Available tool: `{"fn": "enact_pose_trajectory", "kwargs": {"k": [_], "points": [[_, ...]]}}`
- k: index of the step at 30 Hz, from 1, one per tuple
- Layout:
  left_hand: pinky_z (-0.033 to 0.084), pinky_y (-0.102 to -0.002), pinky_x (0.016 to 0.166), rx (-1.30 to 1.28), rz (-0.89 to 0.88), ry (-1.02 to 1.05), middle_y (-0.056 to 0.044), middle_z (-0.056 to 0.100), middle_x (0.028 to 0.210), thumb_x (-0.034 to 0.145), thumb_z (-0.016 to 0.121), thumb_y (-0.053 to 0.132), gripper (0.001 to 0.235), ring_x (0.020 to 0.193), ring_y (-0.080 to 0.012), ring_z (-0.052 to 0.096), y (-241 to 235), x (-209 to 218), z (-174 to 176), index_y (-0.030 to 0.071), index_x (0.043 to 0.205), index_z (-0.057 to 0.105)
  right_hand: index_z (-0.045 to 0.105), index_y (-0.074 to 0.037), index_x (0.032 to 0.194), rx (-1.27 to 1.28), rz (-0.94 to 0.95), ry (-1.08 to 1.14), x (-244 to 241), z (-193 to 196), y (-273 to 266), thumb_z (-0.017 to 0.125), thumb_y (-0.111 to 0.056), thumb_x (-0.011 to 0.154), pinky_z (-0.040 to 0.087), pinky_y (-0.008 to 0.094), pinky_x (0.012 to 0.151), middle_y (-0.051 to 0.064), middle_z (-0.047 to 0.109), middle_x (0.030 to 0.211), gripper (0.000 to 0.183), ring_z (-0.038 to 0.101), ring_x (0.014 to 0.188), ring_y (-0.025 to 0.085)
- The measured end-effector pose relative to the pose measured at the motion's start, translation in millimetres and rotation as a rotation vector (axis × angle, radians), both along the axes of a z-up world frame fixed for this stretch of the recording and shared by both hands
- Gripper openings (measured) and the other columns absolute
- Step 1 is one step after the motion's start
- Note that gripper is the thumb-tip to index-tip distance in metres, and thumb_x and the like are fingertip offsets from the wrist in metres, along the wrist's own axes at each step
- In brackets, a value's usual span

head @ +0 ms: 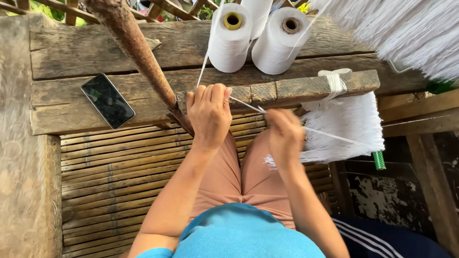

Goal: The person sits on a bamboo mat and weaves white threads by hand using a simple wooden loom. They repeatedly pass the thread through the warp and pull it tight to create a woven fabric.

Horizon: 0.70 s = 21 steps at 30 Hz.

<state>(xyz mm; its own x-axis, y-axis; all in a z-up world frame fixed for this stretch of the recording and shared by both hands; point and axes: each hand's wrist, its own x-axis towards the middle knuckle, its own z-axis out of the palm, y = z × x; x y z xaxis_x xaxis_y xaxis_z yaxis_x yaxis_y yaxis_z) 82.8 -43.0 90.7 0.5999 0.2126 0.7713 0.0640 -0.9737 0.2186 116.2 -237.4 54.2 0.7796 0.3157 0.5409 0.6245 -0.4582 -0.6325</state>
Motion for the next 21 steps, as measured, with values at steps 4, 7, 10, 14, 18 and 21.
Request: {"fn": "enact_pose_trajectory", "kwargs": {"k": [4, 7, 10, 14, 18, 21], "points": [[0.03, -0.032, 0.073, -0.021, -0.095, -0.058, 0.001, 0.05, 0.073, 0.114, 0.045, 0.024, 0.033, 0.069, -0.0189, 0.041, -2.2, -2.3, 5.9, 0.012, 0.085, 0.056, 0.076, -0.004, 0.093, 0.247, -0.08, 0.413, -16.6, -28.9, 24.3, 0.069, 0.005, 0.091, 0.054, 0.028, 0.072, 0.008, 0.077, 0.093, 0.011, 0.069, 0.08, 0.017], [0.027, -0.036, 0.076, -0.146, -0.247, -0.088, -0.001, 0.055, 0.078, 0.111, 0.047, 0.018, 0.027, 0.069, -0.0215, 0.044, -28.5, -27.2, -1.8, 0.011, 0.087, 0.056, 0.076, 0.0, 0.102, 0.575, 0.107, 0.846, -41.7, -13.2, 36.9, 0.067, -0.019, 0.097, 0.064, 0.027, 0.077, 0.011, 0.076, 0.094, 0.022, 0.071, 0.085, 0.014], [0.025, -0.041, 0.081, -0.297, -0.3, -0.084, -0.005, 0.055, 0.079, 0.104, 0.048, 0.009, 0.016, 0.077, -0.0263, 0.052, -58.6, -49.9, -22.9, 0.011, 0.091, 0.056, 0.07, 0.002, 0.117, 1.076, 0.242, 1.036, -54.3, -21.2, 30.2, 0.068, -0.016, 0.099, 0.055, 0.026, 0.09, 0.011, 0.071, 0.112, 0.026, 0.067, 0.101, 0.016], [0.023, -0.037, 0.082, -0.313, -0.321, 0.06, 0.001, 0.05, 0.077, 0.106, 0.052, 0.016, 0.018, 0.074, -0.0202, 0.047, -50.8, -83.4, -53.3, 0.016, 0.089, 0.057, 0.066, -0.004, 0.097, 1.003, 0.015, 0.955, -84.6, -43.9, -38.3, 0.068, -0.012, 0.098, 0.055, 0.028, 0.073, 0.008, 0.065, 0.088, 0.009, 0.063, 0.079, 0.016], [0.023, -0.035, 0.083, -0.34, -0.102, 0.061, -0.002, 0.048, 0.076, 0.111, 0.045, 0.027, 0.03, 0.076, -0.0233, 0.038, -0.1, -95.0, -71.4, 0.014, 0.086, 0.056, 0.063, -0.02, 0.102, 1.162, -0.525, 0.719, -67.8, -83.2, -190.1, 0.065, 0.004, 0.093, 0.055, 0.029, 0.074, 0.0, 0.067, 0.098, 0.026, 0.065, 0.084, 0.015], [0.025, -0.04, 0.081, -0.256, -0.072, -0.071, -0.006, 0.054, 0.079, 0.111, 0.049, 0.02, 0.026, 0.075, -0.0269, 0.044, 24.3, -76.6, -50.6, 0.009, 0.089, 0.055, 0.054, -0.019, 0.094, 0.896, -0.951, 0.392, -5.1, -41.3, -270.4, 0.06, -0.017, 0.116, 0.045, 0.019, 0.054, -0.004, 0.06, 0.084, 0.023, 0.058, 0.067, 0.007]]}}
